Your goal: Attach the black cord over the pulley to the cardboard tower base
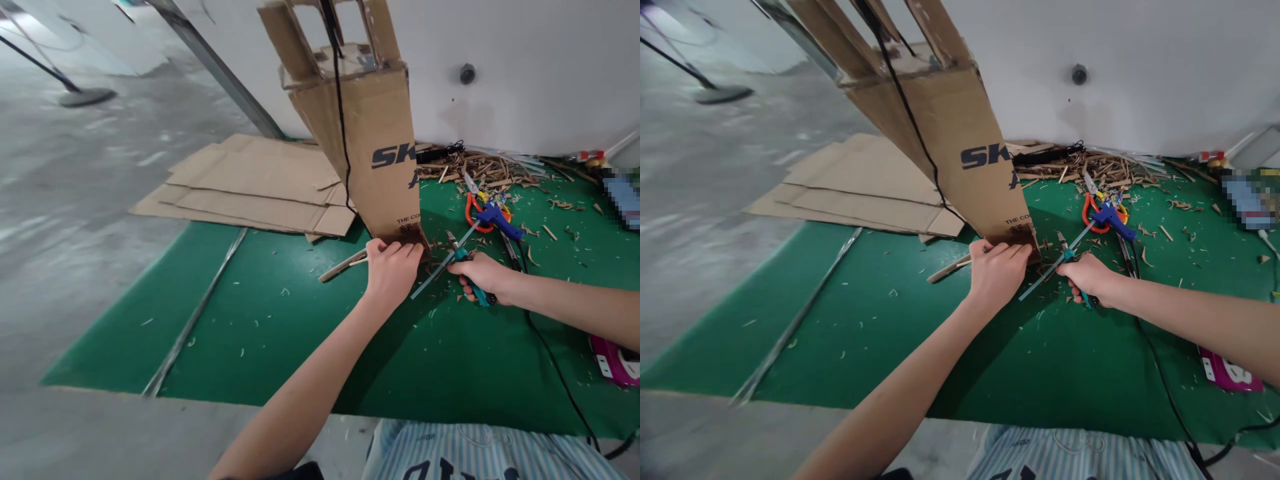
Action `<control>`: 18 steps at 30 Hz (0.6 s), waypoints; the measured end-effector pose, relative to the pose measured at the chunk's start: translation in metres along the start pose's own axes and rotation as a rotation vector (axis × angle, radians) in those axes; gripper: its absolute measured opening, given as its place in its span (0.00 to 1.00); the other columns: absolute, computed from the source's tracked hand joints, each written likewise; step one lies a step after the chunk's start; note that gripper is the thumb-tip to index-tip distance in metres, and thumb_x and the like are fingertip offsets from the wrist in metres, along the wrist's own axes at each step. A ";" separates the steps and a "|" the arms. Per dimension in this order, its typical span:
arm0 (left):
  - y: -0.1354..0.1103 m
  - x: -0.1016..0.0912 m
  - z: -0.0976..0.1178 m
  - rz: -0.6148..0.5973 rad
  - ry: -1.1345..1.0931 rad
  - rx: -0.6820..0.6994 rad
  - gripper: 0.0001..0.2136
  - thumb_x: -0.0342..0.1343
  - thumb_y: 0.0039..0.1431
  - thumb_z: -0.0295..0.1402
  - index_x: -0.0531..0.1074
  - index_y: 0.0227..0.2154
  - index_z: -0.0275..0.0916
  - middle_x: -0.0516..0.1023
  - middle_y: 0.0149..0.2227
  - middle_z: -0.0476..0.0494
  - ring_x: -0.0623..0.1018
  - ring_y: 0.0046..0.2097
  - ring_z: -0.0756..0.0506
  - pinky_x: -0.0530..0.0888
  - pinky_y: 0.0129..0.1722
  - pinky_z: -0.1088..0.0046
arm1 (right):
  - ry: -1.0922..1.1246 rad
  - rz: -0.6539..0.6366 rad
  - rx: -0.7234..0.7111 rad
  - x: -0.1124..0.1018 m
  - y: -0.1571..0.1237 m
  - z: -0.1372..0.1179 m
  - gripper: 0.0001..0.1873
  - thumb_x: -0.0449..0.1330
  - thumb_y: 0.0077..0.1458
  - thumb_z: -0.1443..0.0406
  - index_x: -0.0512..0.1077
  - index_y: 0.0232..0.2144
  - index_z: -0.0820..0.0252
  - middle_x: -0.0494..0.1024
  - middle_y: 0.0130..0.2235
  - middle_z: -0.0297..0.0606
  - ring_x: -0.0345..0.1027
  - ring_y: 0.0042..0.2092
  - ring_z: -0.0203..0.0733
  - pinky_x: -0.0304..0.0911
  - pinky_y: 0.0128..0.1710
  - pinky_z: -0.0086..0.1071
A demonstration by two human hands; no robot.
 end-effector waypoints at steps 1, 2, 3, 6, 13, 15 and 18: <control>0.000 0.000 0.000 -0.006 -0.008 -0.006 0.14 0.46 0.65 0.19 0.75 0.34 0.38 0.79 0.27 0.46 0.75 0.32 0.43 0.55 0.41 0.57 | 0.015 0.017 -0.003 -0.004 0.001 0.001 0.14 0.61 0.56 0.65 0.61 0.22 0.56 0.61 0.18 0.28 0.57 0.19 0.32 0.58 0.16 0.28; 0.000 0.001 0.000 -0.014 -0.017 -0.013 0.14 0.45 0.65 0.20 0.76 0.34 0.39 0.79 0.27 0.45 0.75 0.33 0.43 0.56 0.41 0.57 | 0.029 0.035 -0.009 -0.009 0.001 0.001 0.14 0.61 0.56 0.64 0.61 0.23 0.56 0.62 0.19 0.28 0.58 0.20 0.32 0.60 0.17 0.29; 0.000 0.001 0.000 -0.021 -0.026 -0.019 0.14 0.45 0.65 0.20 0.76 0.34 0.39 0.79 0.27 0.45 0.75 0.33 0.42 0.56 0.41 0.57 | 0.038 0.048 -0.021 -0.013 0.001 0.001 0.13 0.62 0.55 0.64 0.62 0.23 0.57 0.64 0.20 0.29 0.60 0.21 0.33 0.62 0.19 0.29; 0.001 0.002 -0.001 -0.034 -0.047 -0.042 0.14 0.46 0.65 0.21 0.77 0.38 0.39 0.80 0.28 0.43 0.76 0.33 0.42 0.56 0.41 0.57 | -0.011 0.086 -0.111 -0.026 -0.004 -0.005 0.09 0.65 0.52 0.64 0.67 0.28 0.58 0.69 0.26 0.32 0.67 0.28 0.36 0.67 0.28 0.31; 0.000 0.003 -0.004 -0.031 -0.019 -0.045 0.12 0.47 0.67 0.25 0.76 0.33 0.38 0.78 0.23 0.44 0.76 0.30 0.42 0.56 0.41 0.58 | -0.609 0.383 -0.509 -0.043 -0.033 -0.008 0.12 0.59 0.55 0.57 0.71 0.39 0.58 0.78 0.36 0.40 0.71 0.36 0.45 0.64 0.36 0.37; 0.000 0.002 -0.004 -0.019 -0.031 -0.041 0.13 0.47 0.68 0.26 0.76 0.32 0.38 0.77 0.22 0.44 0.75 0.29 0.43 0.56 0.41 0.59 | -0.730 0.468 -0.619 -0.040 -0.034 -0.002 0.15 0.58 0.56 0.58 0.71 0.43 0.60 0.78 0.42 0.47 0.72 0.43 0.50 0.66 0.42 0.40; 0.000 -0.001 -0.003 0.010 -0.024 -0.032 0.15 0.45 0.70 0.28 0.76 0.31 0.38 0.77 0.21 0.46 0.75 0.27 0.44 0.57 0.41 0.59 | -0.876 0.517 -0.673 -0.030 -0.028 0.008 0.20 0.56 0.55 0.61 0.70 0.49 0.63 0.77 0.48 0.52 0.71 0.49 0.55 0.66 0.47 0.44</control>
Point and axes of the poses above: each hand's wrist, its own y-axis towards the middle knuckle, its own x-axis out of the palm, z = x × y, the point moved 5 cm from there along y, towards the middle knuckle
